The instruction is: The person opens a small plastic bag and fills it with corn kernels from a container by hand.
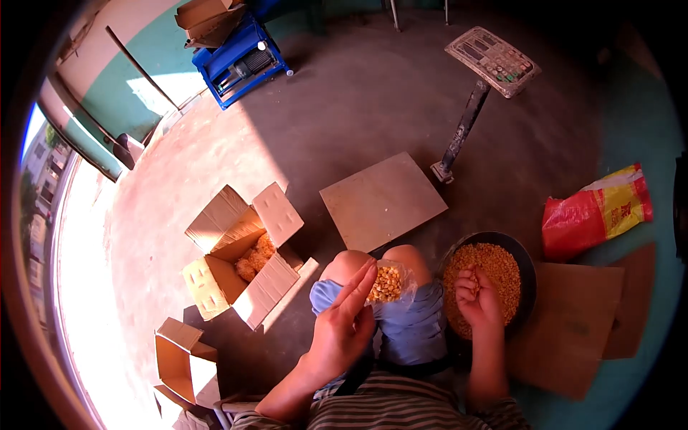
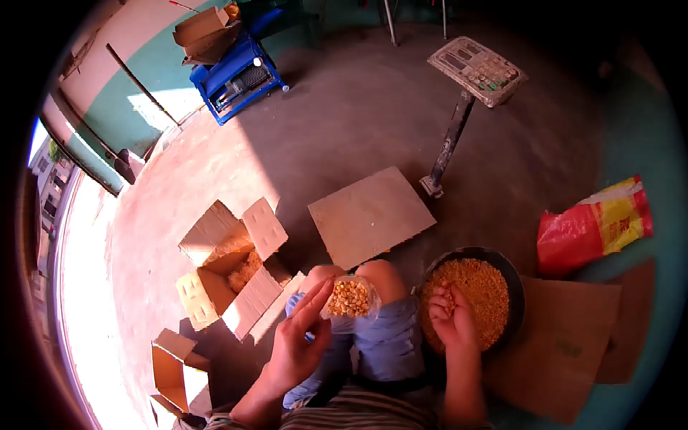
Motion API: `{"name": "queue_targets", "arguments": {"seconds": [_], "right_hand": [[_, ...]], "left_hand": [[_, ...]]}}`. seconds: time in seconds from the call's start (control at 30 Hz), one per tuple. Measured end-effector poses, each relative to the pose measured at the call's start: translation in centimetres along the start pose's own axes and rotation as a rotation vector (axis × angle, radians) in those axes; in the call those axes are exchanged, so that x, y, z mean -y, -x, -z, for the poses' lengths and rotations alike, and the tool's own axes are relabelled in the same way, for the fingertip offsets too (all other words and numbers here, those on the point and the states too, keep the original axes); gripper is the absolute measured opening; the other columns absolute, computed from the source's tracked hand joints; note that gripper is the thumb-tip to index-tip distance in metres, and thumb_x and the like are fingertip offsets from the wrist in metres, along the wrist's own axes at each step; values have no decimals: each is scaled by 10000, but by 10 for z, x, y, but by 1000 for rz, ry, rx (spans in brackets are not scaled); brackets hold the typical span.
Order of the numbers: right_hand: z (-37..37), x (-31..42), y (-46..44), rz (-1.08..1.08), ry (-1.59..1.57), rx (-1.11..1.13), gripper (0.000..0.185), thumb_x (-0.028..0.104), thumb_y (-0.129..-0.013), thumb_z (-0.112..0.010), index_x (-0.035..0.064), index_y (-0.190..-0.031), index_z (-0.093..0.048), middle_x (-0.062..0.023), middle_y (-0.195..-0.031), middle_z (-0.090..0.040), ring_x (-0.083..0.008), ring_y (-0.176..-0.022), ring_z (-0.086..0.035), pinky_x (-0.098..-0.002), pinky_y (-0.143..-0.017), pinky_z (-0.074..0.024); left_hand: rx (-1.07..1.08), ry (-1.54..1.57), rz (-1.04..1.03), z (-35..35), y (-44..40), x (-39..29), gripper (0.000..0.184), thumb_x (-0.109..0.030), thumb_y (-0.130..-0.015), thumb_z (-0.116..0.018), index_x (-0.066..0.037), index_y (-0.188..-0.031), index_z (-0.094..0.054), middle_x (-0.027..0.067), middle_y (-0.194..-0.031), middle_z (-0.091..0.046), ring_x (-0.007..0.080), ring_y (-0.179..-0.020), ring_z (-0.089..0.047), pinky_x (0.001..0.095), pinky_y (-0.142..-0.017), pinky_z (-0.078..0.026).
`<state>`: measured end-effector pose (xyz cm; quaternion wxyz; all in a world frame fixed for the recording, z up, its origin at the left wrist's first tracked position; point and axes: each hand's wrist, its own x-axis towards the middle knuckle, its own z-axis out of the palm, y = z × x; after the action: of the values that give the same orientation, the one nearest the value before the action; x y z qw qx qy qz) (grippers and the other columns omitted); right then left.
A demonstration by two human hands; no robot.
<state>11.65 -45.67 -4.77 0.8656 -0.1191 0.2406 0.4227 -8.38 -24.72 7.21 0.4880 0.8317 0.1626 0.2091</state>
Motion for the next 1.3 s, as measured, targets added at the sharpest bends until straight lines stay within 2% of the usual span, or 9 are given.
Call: {"name": "queue_targets", "arguments": {"seconds": [0.13,0.27,0.47,0.53,0.6,0.7,0.93,1.0,1.3], "right_hand": [[-48,-24,16,-65,32,118,175,183,-1032,-464,32,-1020,-552,-81,-904,-535,-121,-693,-497,-218,-494,-351],[-74,-50,23,-237,128,290,200,201,-1039,-459,28,-1016,-556,-82,-913,-534,-115,-675,-478,-218,-523,-354],[-102,-93,32,-380,186,323,240,194,-1050,-425,3,-1043,-570,-90,-916,-540,-125,-728,-505,-223,-572,-398],[-101,-104,25,-474,277,327,223,211,-1038,-460,27,-1084,-576,-75,-980,-582,-135,-810,-541,-239,-630,-417],[-100,-115,17,-448,355,364,223,202,-1032,-465,33,-1106,-591,-74,-1018,-615,-147,-870,-576,-262,-685,-459],[-106,-123,15,-311,543,158,220,186,-1018,-492,79,-1145,-635,-59,-1072,-651,-155,-979,-616,-289,-818,-495],[-93,-123,4,-261,626,203,236,133,-998,-510,62,-1188,-630,-60,-1128,-644,-171,-1018,-610,-340,-879,-492],[-92,-124,3,-231,655,297,257,102,-995,-493,46,-1213,-618,-66,-1158,-626,-165,-1046,-594,-345,-904,-483],[-107,-126,16,-224,677,279,277,79,-995,-495,39,-1254,-587,-49,-1187,-602,-124,-1086,-573,-307,-929,-480]], "left_hand": [[-10,14,-11,1,1,0,632,111,-812,-548,-58,-1418,-490,160,-1434,-513,233,-816,-694,278,-693,-536],[-17,10,-9,4,0,-2,617,98,-817,-550,-55,-1413,-495,159,-1426,-520,239,-821,-698,283,-694,-540],[-38,-15,-32,5,1,0,598,86,-822,-549,-49,-1403,-501,158,-1412,-531,278,-954,-705,300,-748,-554],[-17,14,14,5,2,-1,599,85,-818,-552,-47,-1400,-502,157,-1411,-530,301,-1032,-686,306,-789,-552],[-22,23,-8,5,2,0,601,86,-816,-553,-47,-1401,-501,157,-1414,-527,306,-1042,-681,307,-798,-550],[-36,25,-25,6,4,1,607,91,-814,-554,-47,-1403,-499,159,-1418,-522,313,-1058,-674,310,-814,-548],[-37,18,-15,5,6,6,627,95,-814,-553,-46,-1420,-478,170,-1426,-511,324,-1061,-669,320,-824,-545],[-31,28,-7,6,6,4,630,96,-813,-552,-44,-1423,-473,173,-1431,-505,326,-1065,-667,320,-826,-543],[-27,44,-10,8,6,4,643,102,-810,-546,-31,-1433,-456,187,-1452,-478,335,-1086,-658,321,-833,-540]]}}
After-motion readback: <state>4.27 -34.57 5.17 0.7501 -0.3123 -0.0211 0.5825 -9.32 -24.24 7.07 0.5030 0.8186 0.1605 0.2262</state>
